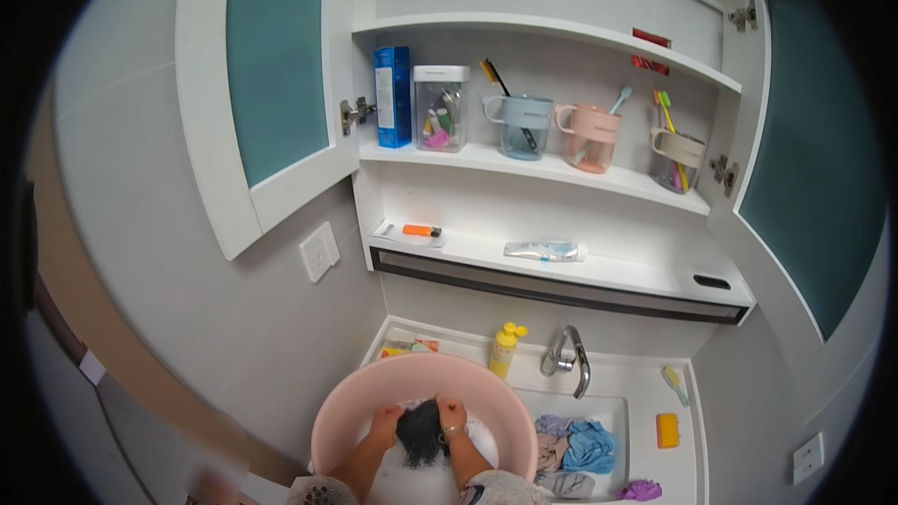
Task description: The person hand washes small garments in a pink basin filled with soapy water. They scrub and wring a purple item, then a dark item, placing each on the sink counter after wringing. The person then gathers the washed items from the counter.
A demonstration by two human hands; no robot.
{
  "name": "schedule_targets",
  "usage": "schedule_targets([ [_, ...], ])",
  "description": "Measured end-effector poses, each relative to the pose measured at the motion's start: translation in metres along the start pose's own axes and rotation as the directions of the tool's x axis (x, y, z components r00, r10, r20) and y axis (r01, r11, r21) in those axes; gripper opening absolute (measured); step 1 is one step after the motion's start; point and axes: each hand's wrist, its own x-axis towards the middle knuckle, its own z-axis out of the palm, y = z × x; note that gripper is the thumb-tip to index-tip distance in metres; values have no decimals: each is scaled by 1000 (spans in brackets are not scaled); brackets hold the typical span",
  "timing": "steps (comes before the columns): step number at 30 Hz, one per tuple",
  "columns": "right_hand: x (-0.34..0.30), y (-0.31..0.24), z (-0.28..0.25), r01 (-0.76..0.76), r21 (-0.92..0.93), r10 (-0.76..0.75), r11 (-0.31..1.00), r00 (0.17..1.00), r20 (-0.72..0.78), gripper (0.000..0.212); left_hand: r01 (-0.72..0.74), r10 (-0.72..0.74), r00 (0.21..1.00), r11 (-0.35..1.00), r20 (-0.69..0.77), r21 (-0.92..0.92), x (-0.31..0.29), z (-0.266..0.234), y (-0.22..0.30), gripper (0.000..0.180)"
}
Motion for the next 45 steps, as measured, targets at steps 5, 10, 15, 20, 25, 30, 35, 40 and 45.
schedule_targets([
  [5,-6,35,-8,400,-541,-20,740,817,576,37,78,-134,990,802,51,592,21,-29,-17,25],
  [10,-6,3,-1,108,54,-120,993,936,330,22,230,-228,973,971,-33,72,65,-30,-60,23],
  [15,-121,-113,-9,419,-157,-299,894,820,489,24,315,-271,918,942,289,-117,-9,-1,2,23],
  [20,-74,-90,-30,304,-566,-207,767,951,232,32,358,-240,887,897,395,-258,-58,53,11,35],
  [25,-110,-127,-36,506,-375,-468,777,862,194,31,228,-193,955,963,226,-143,-75,54,35,37],
  [30,-95,-126,-29,534,-581,-327,614,842,429,40,74,-33,923,993,384,-94,-56,32,16,29],
  [35,-36,-78,-40,346,-266,-284,900,927,245,32,202,-217,950,976,223,85,-94,45,59,22],
  [40,-29,-72,-68,450,-334,-312,828,865,393,16,-169,98,984,763,146,624,-57,-25,70,32],
  [45,-68,-105,-61,430,-115,-335,895,820,463,12,-673,285,740,308,609,673,-85,-12,55,32],
])
